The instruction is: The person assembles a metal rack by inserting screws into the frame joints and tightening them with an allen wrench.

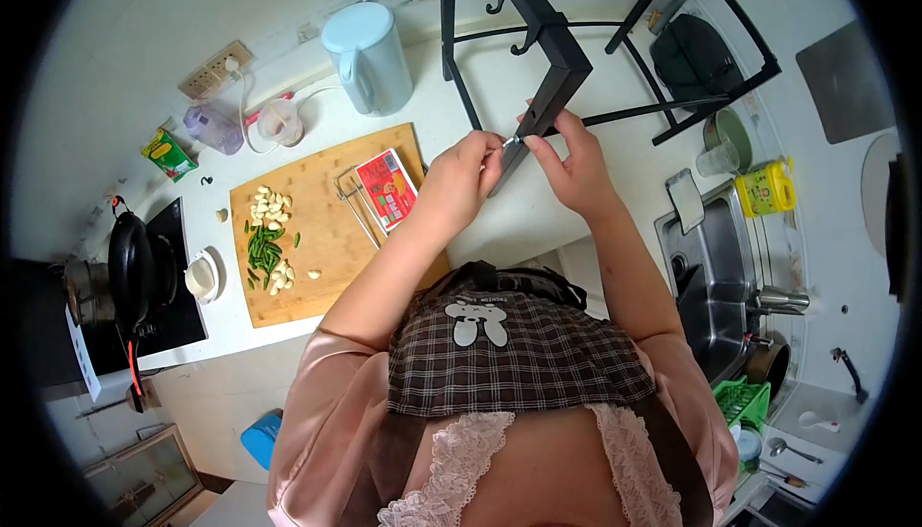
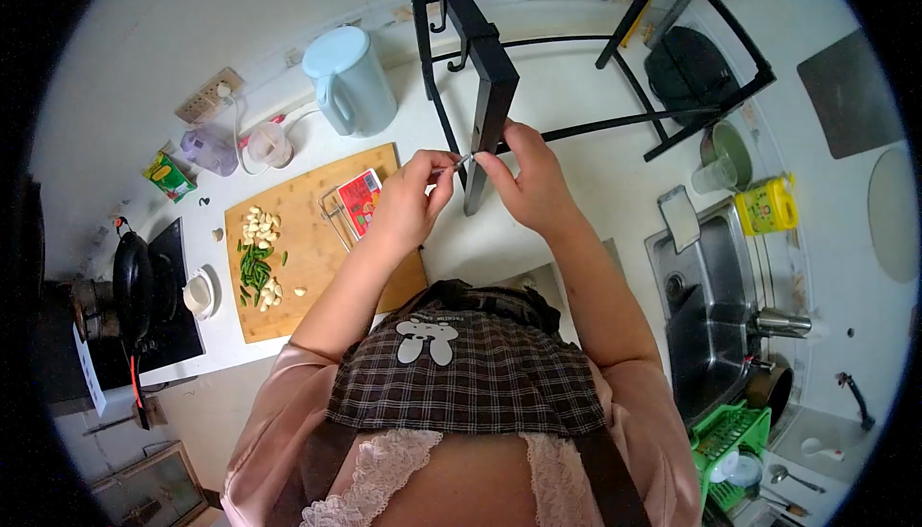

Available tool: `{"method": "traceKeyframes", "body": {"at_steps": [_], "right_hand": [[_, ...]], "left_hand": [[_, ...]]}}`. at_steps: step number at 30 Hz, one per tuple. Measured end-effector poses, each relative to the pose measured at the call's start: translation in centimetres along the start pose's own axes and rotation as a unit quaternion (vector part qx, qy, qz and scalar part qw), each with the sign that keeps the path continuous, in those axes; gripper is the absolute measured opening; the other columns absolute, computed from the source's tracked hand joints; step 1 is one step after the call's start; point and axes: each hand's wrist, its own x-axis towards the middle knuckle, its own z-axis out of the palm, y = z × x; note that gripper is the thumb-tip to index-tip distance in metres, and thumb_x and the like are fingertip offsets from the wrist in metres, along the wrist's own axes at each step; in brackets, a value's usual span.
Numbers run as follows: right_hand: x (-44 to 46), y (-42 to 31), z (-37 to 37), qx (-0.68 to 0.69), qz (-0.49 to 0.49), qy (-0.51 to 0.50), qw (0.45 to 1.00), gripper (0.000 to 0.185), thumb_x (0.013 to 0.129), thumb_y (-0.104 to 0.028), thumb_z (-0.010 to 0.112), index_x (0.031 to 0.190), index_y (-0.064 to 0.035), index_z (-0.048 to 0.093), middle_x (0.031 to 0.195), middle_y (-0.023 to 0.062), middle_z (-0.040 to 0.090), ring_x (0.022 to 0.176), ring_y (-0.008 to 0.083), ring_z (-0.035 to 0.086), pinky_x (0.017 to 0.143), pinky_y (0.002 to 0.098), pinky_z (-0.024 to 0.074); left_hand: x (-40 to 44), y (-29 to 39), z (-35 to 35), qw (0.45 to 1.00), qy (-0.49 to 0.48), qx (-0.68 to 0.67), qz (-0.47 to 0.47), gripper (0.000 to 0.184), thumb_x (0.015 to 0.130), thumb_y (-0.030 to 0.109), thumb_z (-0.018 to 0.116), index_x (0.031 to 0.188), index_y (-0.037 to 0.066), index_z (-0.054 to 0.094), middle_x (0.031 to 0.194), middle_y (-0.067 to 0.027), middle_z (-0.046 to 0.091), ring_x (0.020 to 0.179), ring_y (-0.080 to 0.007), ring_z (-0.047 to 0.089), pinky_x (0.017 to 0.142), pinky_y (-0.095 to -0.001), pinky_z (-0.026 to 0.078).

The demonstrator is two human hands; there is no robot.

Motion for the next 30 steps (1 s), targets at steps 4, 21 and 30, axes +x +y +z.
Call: {"method": "traceKeyframes", "body": {"at_steps": [4,21,30], "right_hand": [[0.1,-0.5,-0.1,-0.011,-0.002,0.001,1.0,0.035,0.087,-0.003,0.057,0.12,0.0041,0.049,0.105,0.0124,0.063,0.098,0.0194,0.06,0.087,0.03,0.045],[0.1,-0.6,0.3,-0.002,-0.021,0.024,0.999,0.031,0.085,-0.008,0.06,0.113,0.0033,0.052,0.103,0.0158,0.061,0.095,0.0279,0.058,0.084,0.0348,0.0446],[0.0,-0.4,0.0,-0.04,-0.037,0.019,0.998,0.036,0.087,-0.005,0.058,0.12,0.0039,0.049,0.105,0.0132,0.063,0.096,0.0214,0.061,0.086,0.0308,0.0455]], "left_hand": [[-0.2,0.5,0.1,0.998,0.031,0.034,0.047,0.013,0.085,0.002,0.06,0.095,0.0,0.053,0.098,-0.0162,0.064,0.084,-0.0319,0.065,0.072,-0.0353,0.054],[-1.7,0.1,1.6,0.939,0.08,-0.328,-0.063,0.016,0.087,-0.003,0.059,0.103,-0.005,0.059,0.112,-0.0149,0.06,0.1,-0.0193,0.062,0.086,-0.027,0.05],[-1.7,0.2,1.2,0.862,0.072,-0.442,-0.237,0.019,0.085,0.003,0.065,0.102,-0.005,0.062,0.107,-0.014,0.063,0.098,-0.017,0.063,0.085,-0.0274,0.05]]}}
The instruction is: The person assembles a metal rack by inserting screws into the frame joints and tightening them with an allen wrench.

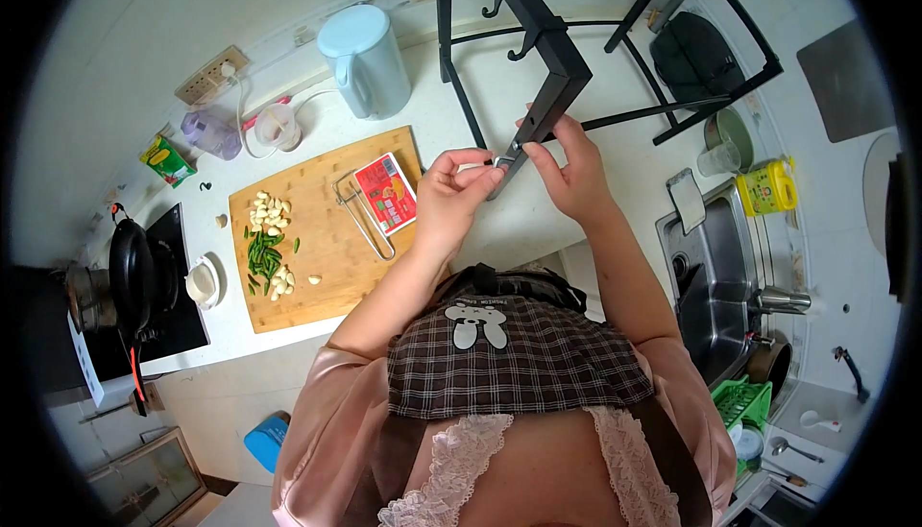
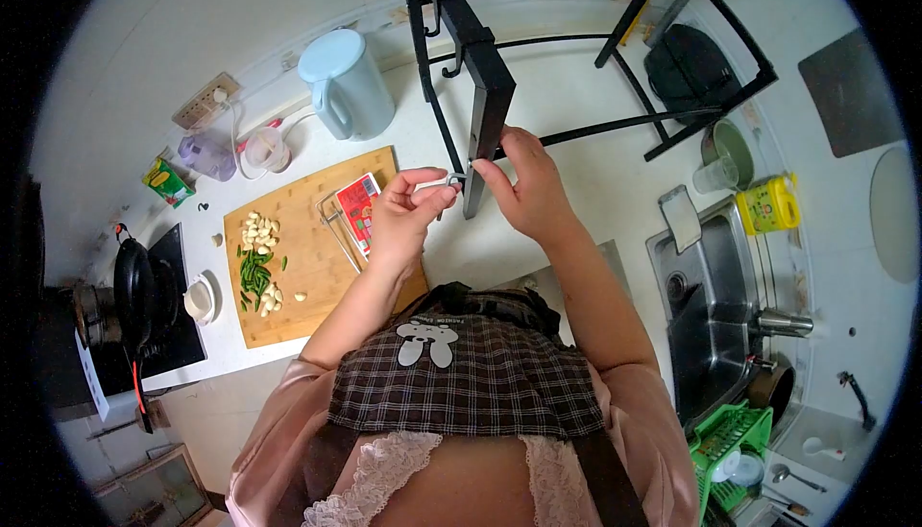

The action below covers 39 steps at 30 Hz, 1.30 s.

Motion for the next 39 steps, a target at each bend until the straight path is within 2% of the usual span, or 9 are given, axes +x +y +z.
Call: {"method": "traceKeyframes", "body": {"at_steps": [2,5,13,23,25,32,34,38,39], "right_hand": [[0.1,0.0,0.0,0.001,-0.001,0.0,1.0,0.036,0.087,-0.005,0.058,0.12,0.0038,0.049,0.106,0.0132,0.063,0.096,0.0215,0.061,0.086,0.0309,0.0456],[0.1,0.0,0.0,-0.01,-0.01,0.002,1.0,0.035,0.086,-0.005,0.059,0.119,0.0033,0.05,0.105,0.0133,0.064,0.097,0.022,0.061,0.086,0.031,0.0456],[0.1,0.1,0.0,0.0,-0.006,0.004,1.0,0.033,0.085,-0.002,0.059,0.116,0.0025,0.051,0.105,0.0132,0.064,0.098,0.0243,0.061,0.086,0.0323,0.0458],[0.2,-0.1,0.0,-0.001,-0.018,0.008,1.0,0.032,0.084,-0.002,0.059,0.115,0.0021,0.052,0.105,0.0125,0.064,0.097,0.0243,0.061,0.085,0.0321,0.0457],[0.2,-0.5,0.2,0.054,0.022,0.025,0.998,0.026,0.082,-0.01,0.062,0.105,0.0022,0.055,0.099,0.018,0.06,0.094,0.0359,0.055,0.083,0.0401,0.0432],[0.2,-0.5,0.3,0.036,-0.008,0.029,0.999,0.027,0.083,-0.01,0.062,0.106,0.0024,0.055,0.1,0.0182,0.06,0.094,0.0356,0.055,0.081,0.0399,0.044],[0.1,-0.5,0.4,0.031,0.014,0.036,0.999,0.027,0.082,-0.01,0.062,0.104,0.003,0.055,0.099,0.0187,0.06,0.093,0.0359,0.055,0.081,0.04,0.0441],[0.1,-0.3,0.5,0.029,-0.005,0.042,0.999,0.027,0.082,-0.01,0.063,0.103,0.0035,0.054,0.099,0.0194,0.059,0.093,0.0364,0.055,0.081,0.0402,0.0442],[0.1,-0.3,0.4,0.026,-0.005,0.036,0.999,0.027,0.082,-0.011,0.063,0.103,0.0036,0.054,0.098,0.0196,0.059,0.093,0.0368,0.055,0.081,0.0402,0.0442]], "left_hand": [[0.2,0.0,0.1,1.0,0.013,-0.008,-0.026,0.019,0.085,0.003,0.065,0.102,-0.004,0.062,0.105,-0.0124,0.065,0.097,-0.0163,0.063,0.084,-0.0274,0.051],[0.8,-0.3,0.4,0.998,0.016,-0.05,0.031,0.022,0.085,0.004,0.065,0.105,-0.003,0.061,0.097,-0.0092,0.067,0.091,-0.014,0.064,0.08,-0.025,0.05],[1.7,-1.5,0.3,0.998,0.026,0.039,0.045,0.018,0.084,0.005,0.067,0.101,0.0,0.063,0.083,-0.003,0.067,0.074,-0.0039,0.057,0.066,-0.017,0.044],[1.8,-0.9,0.0,0.988,0.036,0.131,0.071,0.012,0.081,0.005,0.07,0.092,-0.001,0.067,0.081,-0.0015,0.065,0.07,-0.0053,0.058,0.063,-0.0188,0.044],[2.0,-0.9,-0.2,0.985,0.016,0.147,0.089,0.012,0.081,0.005,0.071,0.091,-0.001,0.068,0.083,-0.0029,0.062,0.071,-0.0068,0.058,0.063,-0.0195,0.045],[2.0,-1.2,-0.3,0.97,-0.004,0.177,0.164,0.011,0.082,0.002,0.068,0.093,-0.002,0.067,0.088,-0.0052,0.063,0.074,-0.0073,0.057,0.063,-0.0184,0.043],[1.8,-0.7,-0.4,0.953,-0.027,0.237,0.187,0.011,0.082,0.001,0.068,0.093,-0.002,0.068,0.09,-0.0068,0.064,0.077,-0.0094,0.058,0.066,-0.0198,0.045],[2.6,-1.5,-0.8,0.964,-0.013,0.204,0.171,0.013,0.082,0.002,0.068,0.094,-0.001,0.068,0.091,-0.0076,0.065,0.078,-0.0107,0.059,0.067,-0.0205,0.046],[2.8,-1.6,-0.8,0.957,-0.016,0.213,0.196,0.013,0.082,0.002,0.068,0.094,-0.001,0.068,0.091,-0.0077,0.065,0.078,-0.0108,0.059,0.067,-0.0206,0.046]]}}
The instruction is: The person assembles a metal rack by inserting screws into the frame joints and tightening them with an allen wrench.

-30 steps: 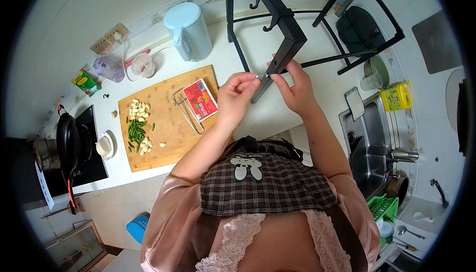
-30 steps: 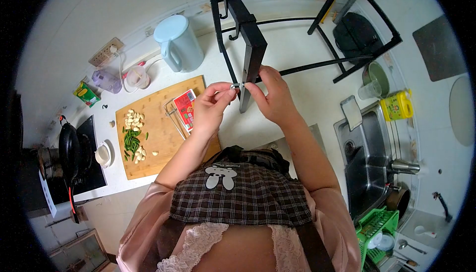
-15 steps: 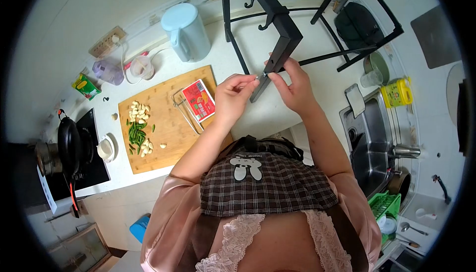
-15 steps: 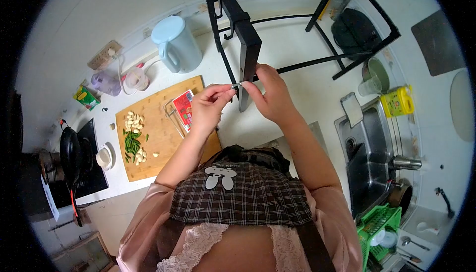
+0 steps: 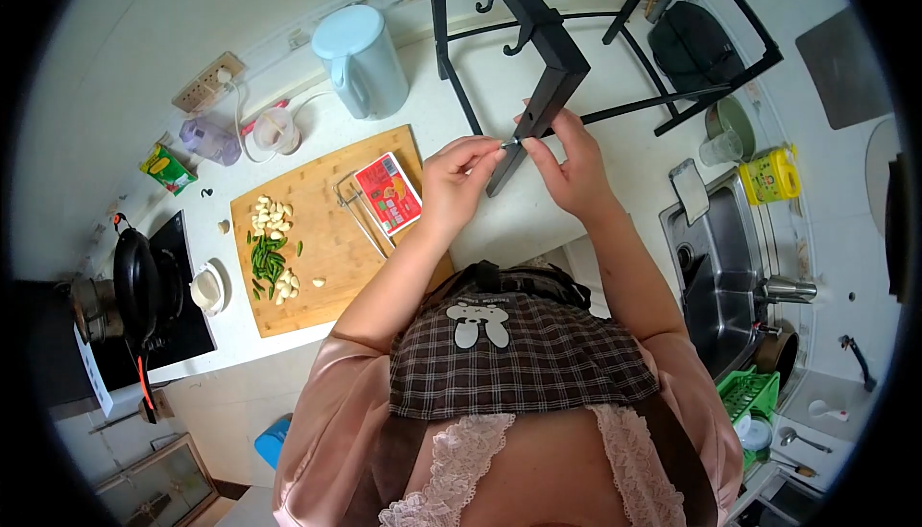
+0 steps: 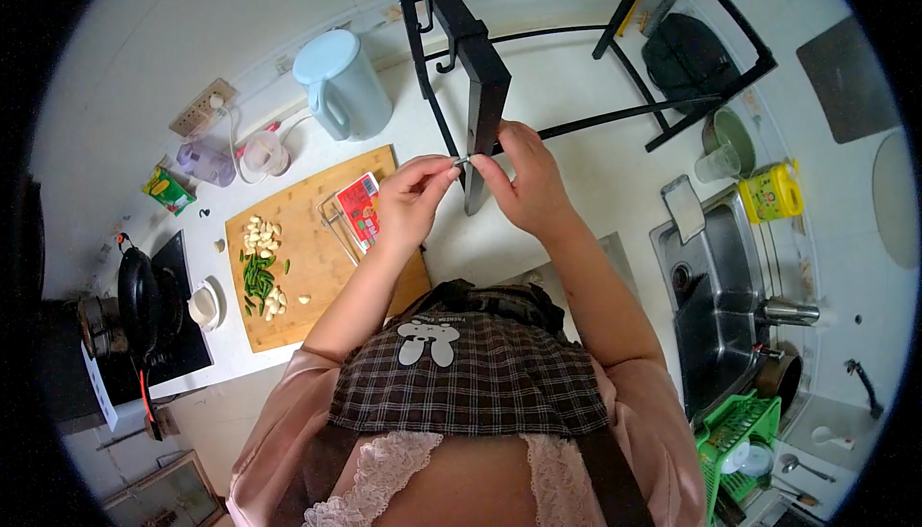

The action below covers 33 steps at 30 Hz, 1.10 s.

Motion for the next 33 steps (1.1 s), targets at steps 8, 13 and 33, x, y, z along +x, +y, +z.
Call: {"method": "traceKeyframes", "body": {"at_steps": [8,13,33], "right_hand": [[0.1,0.1,-0.1,-0.013,-0.01,-0.005,1.0,0.025,0.082,-0.011,0.063,0.101,0.0028,0.053,0.097,0.0194,0.059,0.092,0.038,0.055,0.08,0.041,0.0439],[0.3,0.0,-0.3,-0.012,-0.01,-0.02,1.0,0.025,0.082,-0.011,0.062,0.101,0.0019,0.054,0.097,0.0184,0.059,0.093,0.0386,0.054,0.08,0.042,0.0436],[0.6,-0.5,-1.1,0.019,0.018,-0.061,0.998,0.019,0.084,-0.011,0.059,0.1,-0.0015,0.057,0.101,0.0158,0.061,0.097,0.0355,0.056,0.087,0.0404,0.0424]], "left_hand": [[-0.7,-0.1,0.4,0.998,-0.004,0.0,-0.057,0.016,0.084,0.005,0.067,0.099,-0.002,0.067,0.085,-0.0059,0.067,0.073,-0.0101,0.06,0.067,-0.0205,0.048],[-0.4,0.9,0.6,0.965,-0.016,-0.185,-0.183,0.019,0.087,0.009,0.065,0.102,-0.001,0.063,0.083,-0.0058,0.067,0.068,-0.0088,0.061,0.063,-0.0225,0.051],[1.2,2.2,-1.5,0.991,-0.112,0.064,0.029,0.015,0.089,0.008,0.06,0.1,-0.002,0.063,0.088,-0.0059,0.064,0.075,-0.0107,0.06,0.071,-0.0236,0.05]]}}
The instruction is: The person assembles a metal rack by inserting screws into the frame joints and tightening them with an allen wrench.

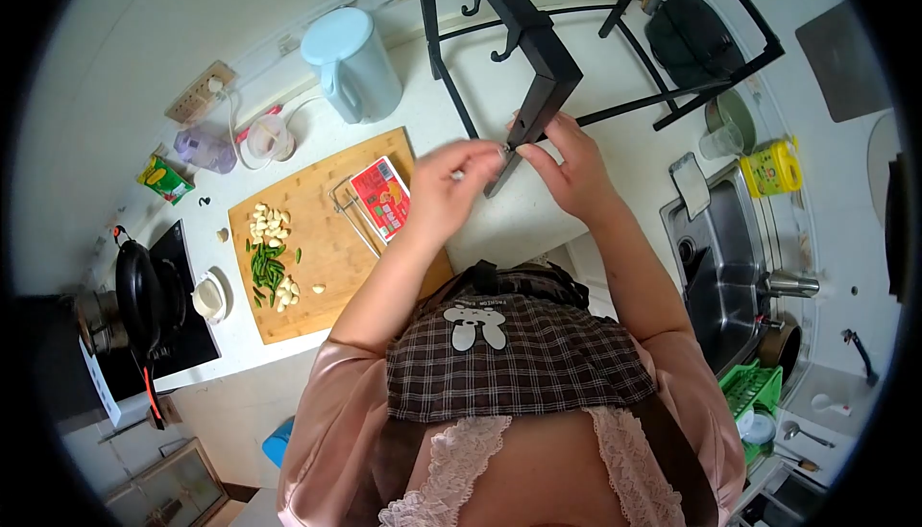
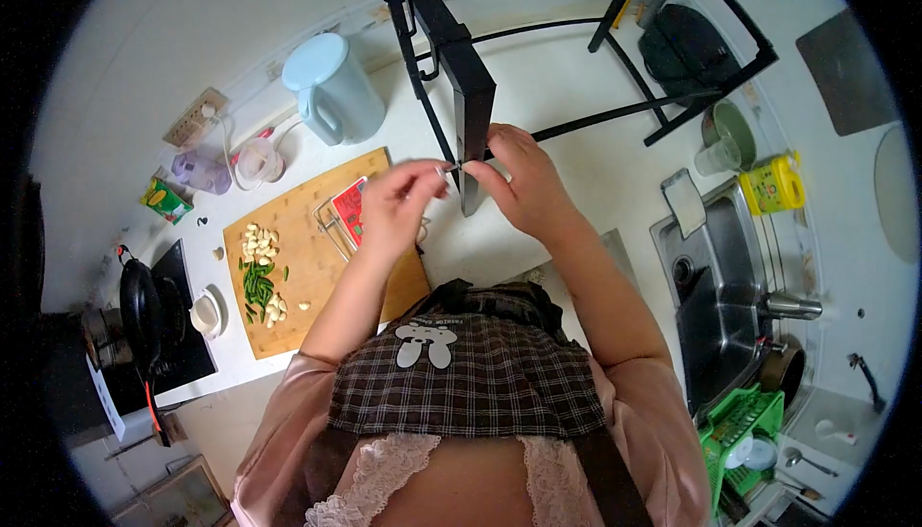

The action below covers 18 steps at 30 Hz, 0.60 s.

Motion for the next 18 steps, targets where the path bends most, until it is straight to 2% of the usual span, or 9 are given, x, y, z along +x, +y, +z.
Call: {"method": "traceKeyframes", "body": {"at_steps": [1,2,4,5,6,11,15,17,18], "right_hand": [[0.1,-0.1,-0.1,-0.004,-0.004,-0.007,1.0,0.019,0.084,-0.01,0.059,0.101,-0.0019,0.057,0.102,0.0155,0.061,0.097,0.0352,0.056,0.087,0.0403,0.0423],[0.0,-0.1,0.0,-0.005,-0.004,-0.007,1.0,0.019,0.084,-0.01,0.059,0.101,-0.0019,0.057,0.102,0.0155,0.061,0.097,0.0352,0.056,0.087,0.0403,0.0423],[0.1,-0.2,-0.1,0.028,0.022,-0.011,0.999,0.021,0.084,-0.011,0.059,0.103,-0.0027,0.058,0.103,0.0148,0.061,0.099,0.0346,0.055,0.088,0.04,0.042],[0.2,0.0,-0.2,0.026,0.023,-0.011,0.999,0.021,0.084,-0.011,0.059,0.103,-0.0027,0.058,0.103,0.0148,0.061,0.099,0.0346,0.055,0.088,0.04,0.042],[0.1,0.1,-0.2,0.022,0.019,-0.014,0.999,0.021,0.084,-0.011,0.06,0.103,-0.0029,0.058,0.104,0.0147,0.061,0.1,0.0345,0.055,0.089,0.0399,0.0418],[0.1,0.2,-0.1,0.021,0.023,-0.019,0.999,0.022,0.083,-0.011,0.06,0.104,-0.0033,0.058,0.106,0.0146,0.061,0.103,0.0346,0.055,0.09,0.0399,0.0414],[0.0,0.3,-0.2,0.016,0.018,-0.015,1.0,0.022,0.083,-0.011,0.061,0.103,-0.0033,0.058,0.106,0.0143,0.061,0.104,0.0354,0.054,0.091,0.0408,0.0411],[0.0,0.3,-0.2,0.012,0.016,-0.016,1.0,0.022,0.083,-0.011,0.061,0.103,-0.0032,0.058,0.106,0.0142,0.061,0.104,0.0356,0.054,0.091,0.041,0.041],[0.1,0.2,-0.2,0.013,0.017,-0.019,1.0,0.022,0.083,-0.011,0.061,0.102,-0.0029,0.058,0.106,0.0144,0.061,0.105,0.0358,0.054,0.092,0.0412,0.0408]], "left_hand": [[0.6,-0.4,-0.2,0.998,0.029,0.059,0.012,0.015,0.091,0.01,0.058,0.097,-0.001,0.064,0.084,-0.0051,0.063,0.071,-0.0101,0.059,0.067,-0.0231,0.049],[1.2,-0.6,-0.1,0.998,0.029,0.059,0.013,0.015,0.091,0.01,0.058,0.097,-0.001,0.064,0.084,-0.0051,0.063,0.071,-0.0101,0.059,0.067,-0.0231,0.049],[2.2,-0.9,0.7,0.991,0.048,-0.121,-0.034,0.018,0.093,0.015,0.055,0.095,-0.001,0.063,0.077,-0.0038,0.061,0.065,-0.0096,0.055,0.062,-0.0231,0.048],[2.2,-0.6,1.2,0.984,0.045,-0.16,-0.066,0.019,0.094,0.017,0.054,0.093,-0.001,0.063,0.077,-0.0031,0.061,0.065,-0.0097,0.056,0.061,-0.023,0.048],[2.4,-0.6,1.2,0.984,0.045,-0.16,-0.067,0.019,0.094,0.017,0.054,0.093,-0.001,0.063,0.077,-0.0031,0.061,0.065,-0.0097,0.056,0.061,-0.023,0.048],[2.6,0.0,1.0,0.941,0.063,-0.26,-0.206,0.023,0.094,0.02,0.055,0.1,-0.002,0.061,0.083,-0.0047,0.062,0.065,-0.0098,0.06,0.059,-0.0223,0.05],[2.1,0.5,1.0,0.933,0.068,-0.285,-0.209,0.023,0.094,0.019,0.055,0.105,-0.001,0.06,0.086,-0.0046,0.062,0.064,-0.0097,0.06,0.059,-0.0213,0.05],[1.5,0.6,1.0,0.968,0.066,-0.194,-0.146,0.022,0.094,0.017,0.055,0.106,-0.001,0.06,0.09,-0.0048,0.06,0.064,-0.0094,0.06,0.059,-0.0207,0.05],[1.2,0.8,1.1,0.968,0.065,-0.194,-0.146,0.022,0.094,0.017,0.055,0.106,-0.001,0.06,0.09,-0.0048,0.06,0.064,-0.0094,0.06,0.059,-0.0207,0.05]]}}
